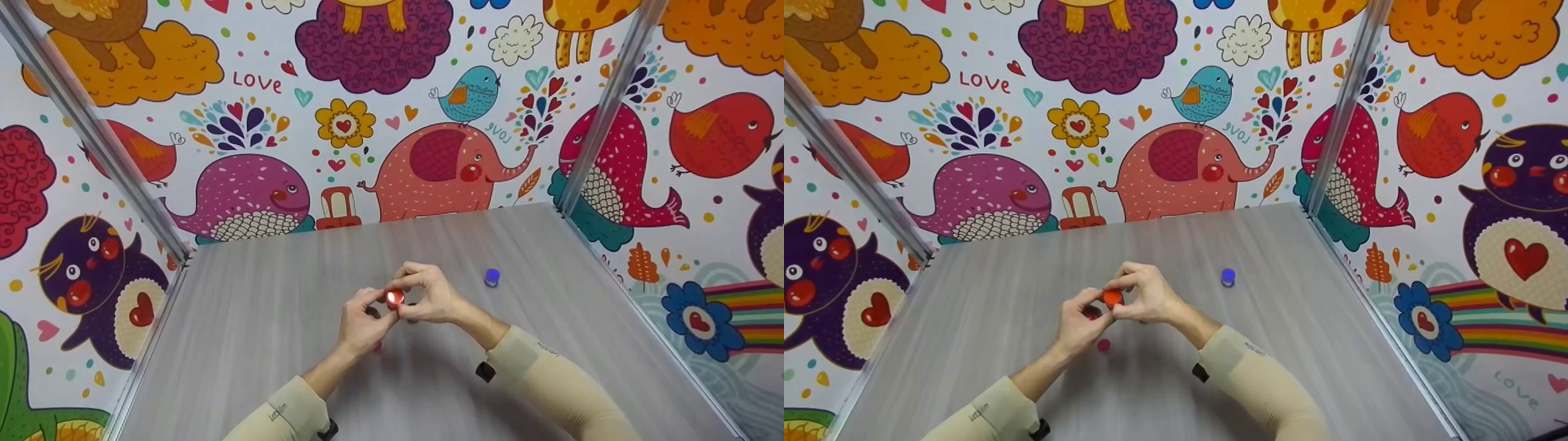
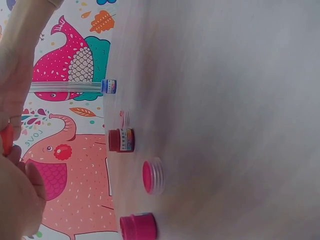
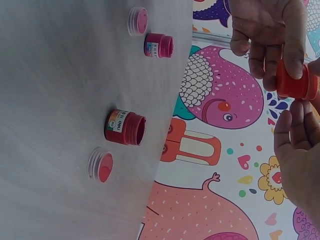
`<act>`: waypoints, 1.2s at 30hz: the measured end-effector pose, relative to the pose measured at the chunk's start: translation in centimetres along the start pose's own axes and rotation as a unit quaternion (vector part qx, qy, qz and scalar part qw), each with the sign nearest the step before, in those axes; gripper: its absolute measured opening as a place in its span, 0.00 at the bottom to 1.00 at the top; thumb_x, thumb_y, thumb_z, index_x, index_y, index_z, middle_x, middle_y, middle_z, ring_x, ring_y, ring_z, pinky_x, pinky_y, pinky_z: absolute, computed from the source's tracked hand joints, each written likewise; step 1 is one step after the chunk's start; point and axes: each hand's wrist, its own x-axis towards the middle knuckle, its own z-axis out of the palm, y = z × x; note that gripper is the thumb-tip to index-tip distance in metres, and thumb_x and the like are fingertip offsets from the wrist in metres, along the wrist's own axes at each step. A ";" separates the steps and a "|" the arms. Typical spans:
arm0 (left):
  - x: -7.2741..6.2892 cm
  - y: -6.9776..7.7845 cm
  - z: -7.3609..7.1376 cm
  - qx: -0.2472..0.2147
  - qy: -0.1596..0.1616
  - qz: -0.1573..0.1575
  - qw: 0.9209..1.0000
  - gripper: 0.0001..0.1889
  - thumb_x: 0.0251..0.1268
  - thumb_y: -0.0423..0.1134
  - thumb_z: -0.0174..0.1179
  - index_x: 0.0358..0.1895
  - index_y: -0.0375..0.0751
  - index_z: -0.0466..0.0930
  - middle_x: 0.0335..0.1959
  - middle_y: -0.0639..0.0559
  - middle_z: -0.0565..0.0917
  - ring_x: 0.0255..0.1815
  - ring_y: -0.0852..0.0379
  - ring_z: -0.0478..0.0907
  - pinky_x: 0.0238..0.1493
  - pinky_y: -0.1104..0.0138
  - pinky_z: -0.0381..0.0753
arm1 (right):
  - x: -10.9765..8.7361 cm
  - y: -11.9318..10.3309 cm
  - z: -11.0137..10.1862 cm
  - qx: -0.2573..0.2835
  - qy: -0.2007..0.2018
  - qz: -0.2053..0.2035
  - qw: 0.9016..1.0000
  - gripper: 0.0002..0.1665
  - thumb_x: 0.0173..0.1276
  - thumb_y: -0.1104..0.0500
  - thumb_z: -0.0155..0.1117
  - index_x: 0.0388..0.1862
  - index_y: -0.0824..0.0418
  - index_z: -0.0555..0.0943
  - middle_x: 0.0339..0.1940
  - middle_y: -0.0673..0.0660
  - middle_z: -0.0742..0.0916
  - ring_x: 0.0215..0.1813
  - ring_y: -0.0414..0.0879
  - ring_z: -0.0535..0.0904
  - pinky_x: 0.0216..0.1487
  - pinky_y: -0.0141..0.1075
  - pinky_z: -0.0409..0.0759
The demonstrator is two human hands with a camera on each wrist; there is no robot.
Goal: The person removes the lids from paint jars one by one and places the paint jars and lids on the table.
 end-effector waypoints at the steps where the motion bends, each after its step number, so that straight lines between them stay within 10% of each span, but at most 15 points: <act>1: 0.0 0.0 0.0 -0.001 0.000 -0.001 1.000 0.17 0.59 0.36 0.86 0.51 0.49 0.96 0.37 0.52 0.92 0.42 0.65 0.83 0.37 0.56 0.93 | 0.1 -0.7 -0.1 0.002 -0.002 0.001 1.000 0.19 0.54 0.72 0.76 0.47 0.70 0.94 0.39 0.68 0.90 0.40 0.62 0.87 0.47 0.31 0.86; 18: 0.0 0.4 0.1 0.003 0.020 -0.025 0.999 0.15 0.61 0.41 0.86 0.49 0.48 0.95 0.40 0.49 0.92 0.38 0.65 0.82 0.37 0.68 0.87 | 0.0 1.5 -0.6 -0.031 0.012 0.043 0.999 0.28 0.58 0.57 0.87 0.59 0.59 0.93 0.43 0.61 0.94 0.44 0.59 0.89 0.46 0.48 0.89; 36: -0.3 0.7 0.0 0.008 0.015 -0.046 0.999 0.16 0.59 0.42 0.87 0.50 0.49 0.95 0.40 0.50 0.92 0.34 0.66 0.80 0.37 0.73 0.85 | -0.3 0.9 -0.5 -0.071 0.008 0.082 0.994 0.22 0.60 0.50 0.93 0.45 0.60 0.93 0.38 0.57 0.93 0.39 0.58 0.88 0.45 0.28 0.84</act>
